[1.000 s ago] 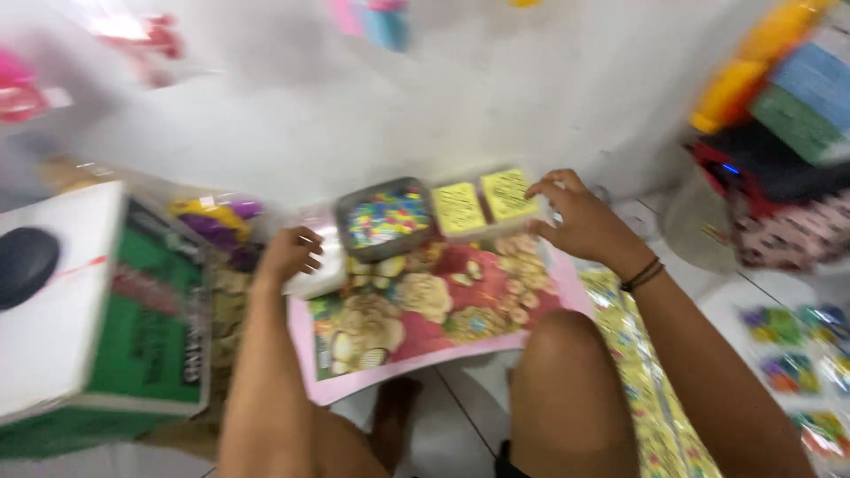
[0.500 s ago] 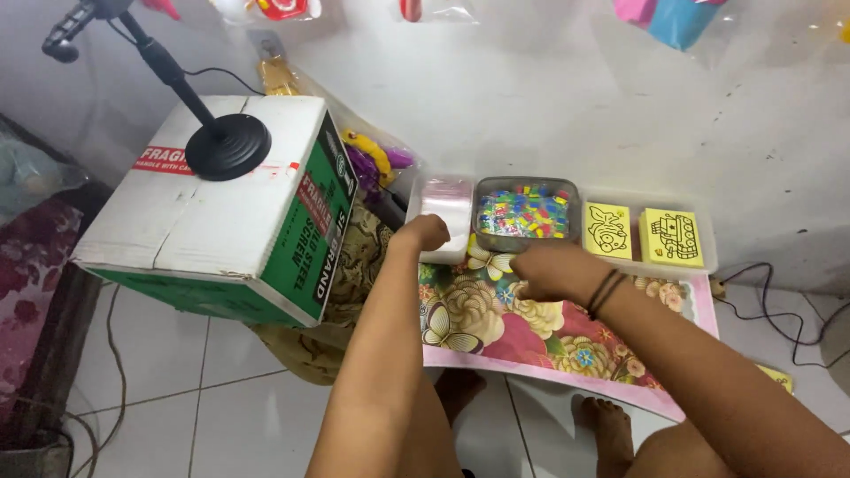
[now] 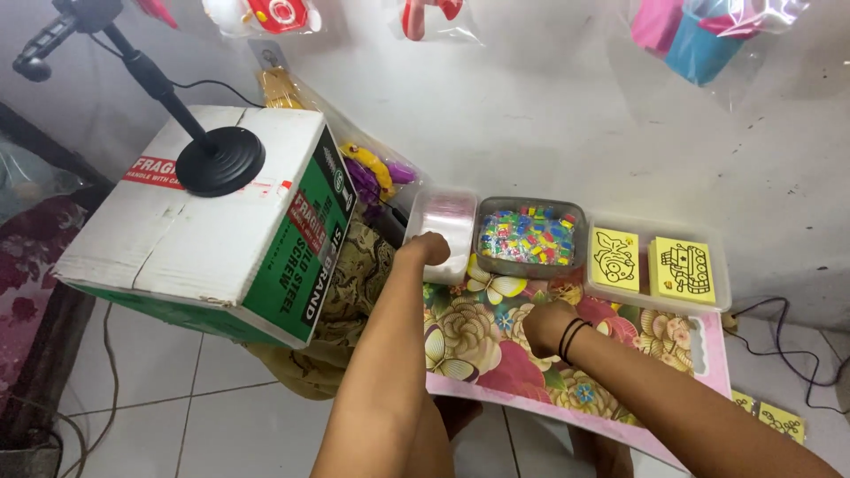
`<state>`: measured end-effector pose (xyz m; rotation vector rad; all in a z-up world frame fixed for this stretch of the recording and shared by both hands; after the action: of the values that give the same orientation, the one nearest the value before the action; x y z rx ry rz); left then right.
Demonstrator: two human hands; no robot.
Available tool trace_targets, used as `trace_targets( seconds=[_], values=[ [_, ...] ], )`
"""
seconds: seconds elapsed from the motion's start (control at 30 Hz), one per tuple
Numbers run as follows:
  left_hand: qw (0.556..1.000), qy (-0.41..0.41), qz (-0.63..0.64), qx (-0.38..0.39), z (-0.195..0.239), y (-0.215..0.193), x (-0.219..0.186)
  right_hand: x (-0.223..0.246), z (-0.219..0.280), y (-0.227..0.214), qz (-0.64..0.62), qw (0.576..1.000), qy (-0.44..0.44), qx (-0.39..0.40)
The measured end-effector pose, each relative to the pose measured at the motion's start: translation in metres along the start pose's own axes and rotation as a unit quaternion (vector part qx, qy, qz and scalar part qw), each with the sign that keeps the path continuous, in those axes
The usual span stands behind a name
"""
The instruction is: The person sits on the floor and packs small yellow paper cutouts with cartoon designs into clear plastic bags. They pick up a cutout, place it inside a bag, and then add small colorful plastic pieces from a container into the same bag before setting it aside.
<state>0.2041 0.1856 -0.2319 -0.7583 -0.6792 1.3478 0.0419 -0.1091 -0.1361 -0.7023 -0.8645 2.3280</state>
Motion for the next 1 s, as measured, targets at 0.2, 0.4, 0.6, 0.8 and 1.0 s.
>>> trace_targets(
  seconds=[0.2, 0.4, 0.6, 0.8, 1.0],
  values=[
    [0.987, -0.048, 0.147, -0.033, -0.065, 0.032, 0.004, 0.006, 0.015, -0.008, -0.007, 0.999, -0.021, 0.046],
    [0.987, -0.073, 0.146, 0.006, -0.065, 0.044, 0.003, 0.003, 0.018, -0.002, -0.016, 0.995, -0.011, 0.093],
    [0.978, -0.068, 0.194, -0.035, -0.06, 0.027, 0.003, -0.006, 0.023, 0.014, -0.023, 0.997, -0.02, 0.075],
    [0.964, -0.071, 0.233, -0.106, 0.026, -0.037, -0.015, -0.019, 0.038, 0.024, -0.083, 0.995, -0.033, 0.046],
    [0.955, -0.022, 0.092, -0.282, 0.124, -0.123, -0.072, -0.04, 0.108, -0.04, -0.167, 0.984, -0.002, 0.056]
  ],
)
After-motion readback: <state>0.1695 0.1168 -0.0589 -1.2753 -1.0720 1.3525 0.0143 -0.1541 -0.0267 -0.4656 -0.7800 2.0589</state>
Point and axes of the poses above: each hand's wrist, its own z-axis away from the middle knuckle, its own y-axis out of the palm, x = y × z, the point moved 1 cm from there along -z, towards the middle knuckle, and after that the axes turned 4 degrees about -x, right-handed, at the moved point
